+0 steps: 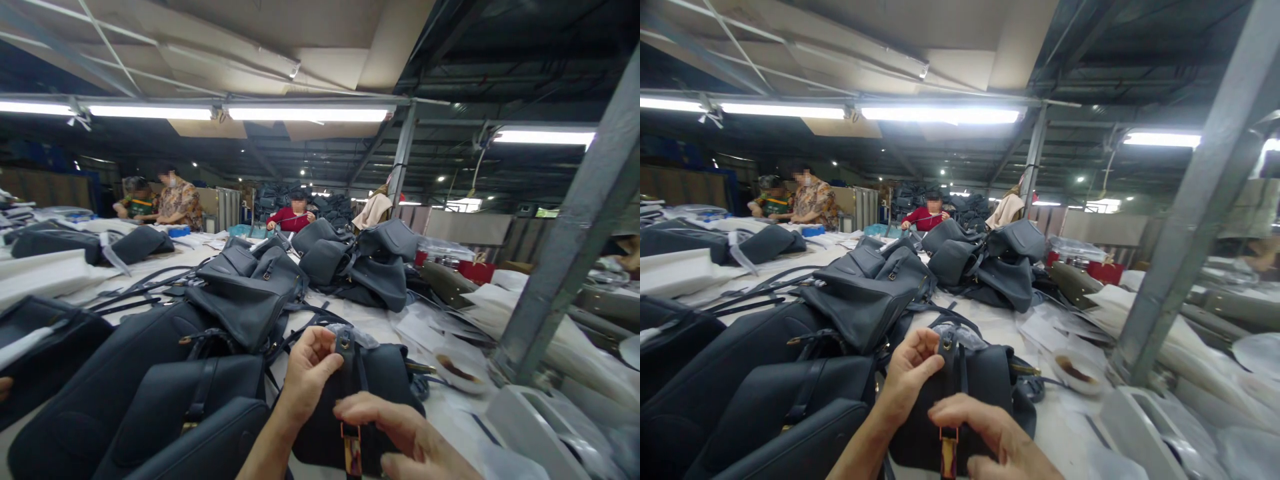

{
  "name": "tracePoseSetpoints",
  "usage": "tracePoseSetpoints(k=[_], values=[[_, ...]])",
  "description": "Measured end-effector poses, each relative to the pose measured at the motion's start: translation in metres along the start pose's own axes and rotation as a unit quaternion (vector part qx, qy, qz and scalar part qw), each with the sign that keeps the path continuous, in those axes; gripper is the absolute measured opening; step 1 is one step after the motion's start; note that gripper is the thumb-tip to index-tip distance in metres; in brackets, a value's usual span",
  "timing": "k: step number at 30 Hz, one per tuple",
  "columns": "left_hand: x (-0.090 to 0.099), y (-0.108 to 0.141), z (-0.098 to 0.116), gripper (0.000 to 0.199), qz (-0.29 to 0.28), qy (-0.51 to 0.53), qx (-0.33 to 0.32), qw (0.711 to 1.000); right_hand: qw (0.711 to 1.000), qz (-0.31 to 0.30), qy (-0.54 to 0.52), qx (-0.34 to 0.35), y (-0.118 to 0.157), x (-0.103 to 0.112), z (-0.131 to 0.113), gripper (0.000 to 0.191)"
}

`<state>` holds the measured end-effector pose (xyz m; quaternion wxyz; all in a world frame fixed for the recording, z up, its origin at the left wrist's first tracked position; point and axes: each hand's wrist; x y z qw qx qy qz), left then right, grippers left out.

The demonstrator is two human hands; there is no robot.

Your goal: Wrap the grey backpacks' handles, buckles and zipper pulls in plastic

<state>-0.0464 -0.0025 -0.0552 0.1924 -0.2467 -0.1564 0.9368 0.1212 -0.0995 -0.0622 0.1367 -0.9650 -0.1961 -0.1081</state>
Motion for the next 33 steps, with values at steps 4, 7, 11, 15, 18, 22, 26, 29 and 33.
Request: tracePoseSetpoints(k=[4, 7, 11, 15, 18, 22, 26, 29, 33], values=[[0.001, 0.001, 0.002, 0.025, -0.005, -0.002, 0.022, 1.0, 0.996, 0.065, 0.046, -0.042, 0.012, -0.018, 0.01, 0.035], [-0.001, 0.004, 0.004, 0.022, -0.044, -0.015, 0.062, 0.997, 0.992, 0.11, 0.012, -0.055, 0.01, -0.026, 0.014, 0.042], [0.0, 0.005, 0.008, 0.019, -0.112, -0.042, 0.134, 0.984, 0.989, 0.13, -0.034, -0.061, 0.007, -0.028, 0.013, 0.039], [0.007, 0.003, 0.014, 0.02, -0.154, -0.096, 0.198, 0.963, 0.993, 0.116, 0.005, -0.035, 0.008, -0.029, 0.007, 0.032], [0.012, 0.005, 0.021, 0.022, -0.201, -0.089, 0.257, 0.941, 0.992, 0.103, 0.062, -0.023, 0.006, -0.033, 0.002, 0.026], [0.013, 0.007, 0.019, 0.026, -0.257, -0.02, 0.29, 0.922, 0.989, 0.072, 0.126, -0.003, -0.004, -0.044, -0.007, 0.02], [0.01, 0.001, 0.0, 0.024, -0.216, -0.011, 0.211, 0.953, 0.991, 0.017, 0.132, 0.013, -0.003, -0.05, -0.009, 0.016], [0.013, -0.009, -0.011, 0.026, -0.168, 0.014, 0.165, 0.972, 0.991, 0.015, 0.131, -0.021, 0.023, -0.047, 0.002, 0.023], [0.018, -0.02, -0.015, 0.028, -0.159, 0.038, 0.153, 0.975, 0.952, 0.201, 0.164, -0.16, 0.085, -0.041, 0.038, 0.028]])
Point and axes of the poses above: each hand's wrist, its own y-axis away from the middle knuckle, its own x-axis out of the back of the hand, z = x × y
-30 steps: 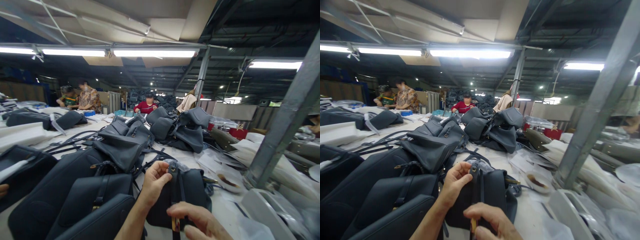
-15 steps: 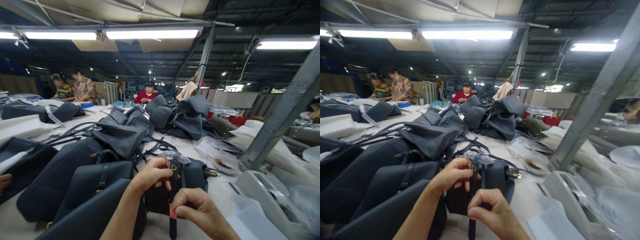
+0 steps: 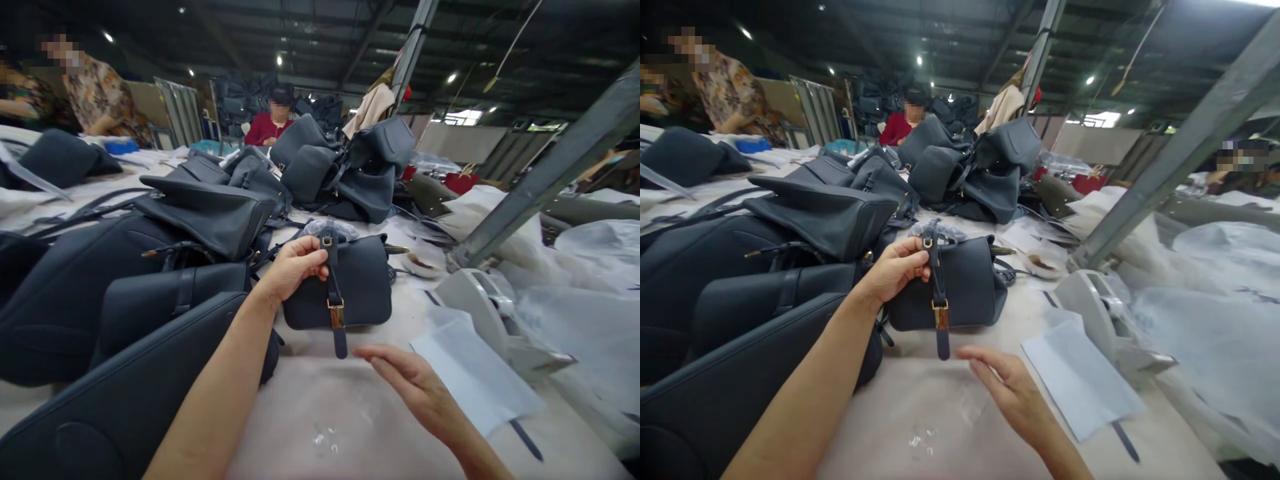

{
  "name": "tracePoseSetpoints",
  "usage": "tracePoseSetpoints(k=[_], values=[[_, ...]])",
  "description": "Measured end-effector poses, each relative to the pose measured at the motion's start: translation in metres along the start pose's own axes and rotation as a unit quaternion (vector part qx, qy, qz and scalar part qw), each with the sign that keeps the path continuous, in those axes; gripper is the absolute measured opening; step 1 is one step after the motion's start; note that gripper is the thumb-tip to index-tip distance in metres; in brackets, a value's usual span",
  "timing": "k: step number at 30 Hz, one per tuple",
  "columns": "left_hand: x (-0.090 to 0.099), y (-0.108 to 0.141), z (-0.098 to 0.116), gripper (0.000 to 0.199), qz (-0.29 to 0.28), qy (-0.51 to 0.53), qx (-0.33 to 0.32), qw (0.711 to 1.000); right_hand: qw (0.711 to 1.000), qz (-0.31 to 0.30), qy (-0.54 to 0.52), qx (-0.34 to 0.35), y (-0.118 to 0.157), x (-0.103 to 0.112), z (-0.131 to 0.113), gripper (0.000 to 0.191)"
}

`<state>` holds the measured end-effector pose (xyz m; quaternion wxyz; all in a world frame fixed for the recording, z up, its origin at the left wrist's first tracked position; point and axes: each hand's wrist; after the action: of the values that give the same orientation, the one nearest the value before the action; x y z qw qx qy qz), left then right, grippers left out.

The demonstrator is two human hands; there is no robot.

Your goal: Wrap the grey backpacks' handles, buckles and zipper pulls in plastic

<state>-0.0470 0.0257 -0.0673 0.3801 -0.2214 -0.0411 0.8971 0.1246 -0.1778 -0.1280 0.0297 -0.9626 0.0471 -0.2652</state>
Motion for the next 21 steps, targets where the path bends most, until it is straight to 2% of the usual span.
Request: tracePoseSetpoints(k=[2, 4, 6, 9, 13, 15, 17, 19, 21], values=[[0.001, -0.003, 0.0, 0.028, -0.01, 0.003, -0.005, 1.0, 0.995, 0.072, 0.025, -0.057, 0.022, 0.0, 0.027, 0.031], [0.0, -0.005, -0.001, 0.027, -0.017, 0.003, -0.012, 1.0, 0.99, 0.115, 0.062, -0.059, 0.04, -0.007, 0.045, 0.03], [0.0, -0.007, -0.002, 0.026, -0.016, 0.0, -0.019, 1.0, 0.986, 0.122, 0.11, -0.013, 0.051, -0.018, 0.053, 0.026], [0.001, -0.008, -0.003, 0.026, -0.012, -0.007, -0.019, 1.0, 0.973, 0.113, 0.187, 0.069, 0.054, -0.035, 0.055, 0.031], [0.002, -0.006, -0.004, 0.027, -0.013, -0.004, -0.021, 1.0, 0.965, 0.112, 0.227, 0.066, 0.045, -0.04, 0.052, 0.022], [0.002, -0.005, -0.004, 0.027, -0.013, -0.004, -0.023, 1.0, 0.966, 0.083, 0.238, 0.059, 0.038, -0.032, 0.05, 0.015], [0.003, -0.004, -0.003, 0.025, -0.008, -0.005, -0.018, 1.0, 0.963, 0.064, 0.255, 0.061, 0.024, -0.014, 0.051, 0.01], [0.003, -0.004, -0.004, 0.024, -0.006, -0.004, -0.017, 1.0, 0.951, 0.106, 0.287, 0.049, 0.003, 0.015, 0.055, 0.01], [0.004, -0.006, -0.004, 0.024, -0.006, -0.002, -0.026, 1.0, 0.926, 0.191, 0.324, 0.025, -0.022, 0.052, 0.06, 0.014]])
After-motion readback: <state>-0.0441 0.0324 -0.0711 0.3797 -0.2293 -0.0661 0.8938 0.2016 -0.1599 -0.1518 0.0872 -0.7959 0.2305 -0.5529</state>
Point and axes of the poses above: each hand's wrist, its own y-axis away from the middle knuckle, its own x-axis out of the back of the hand, z = x × y
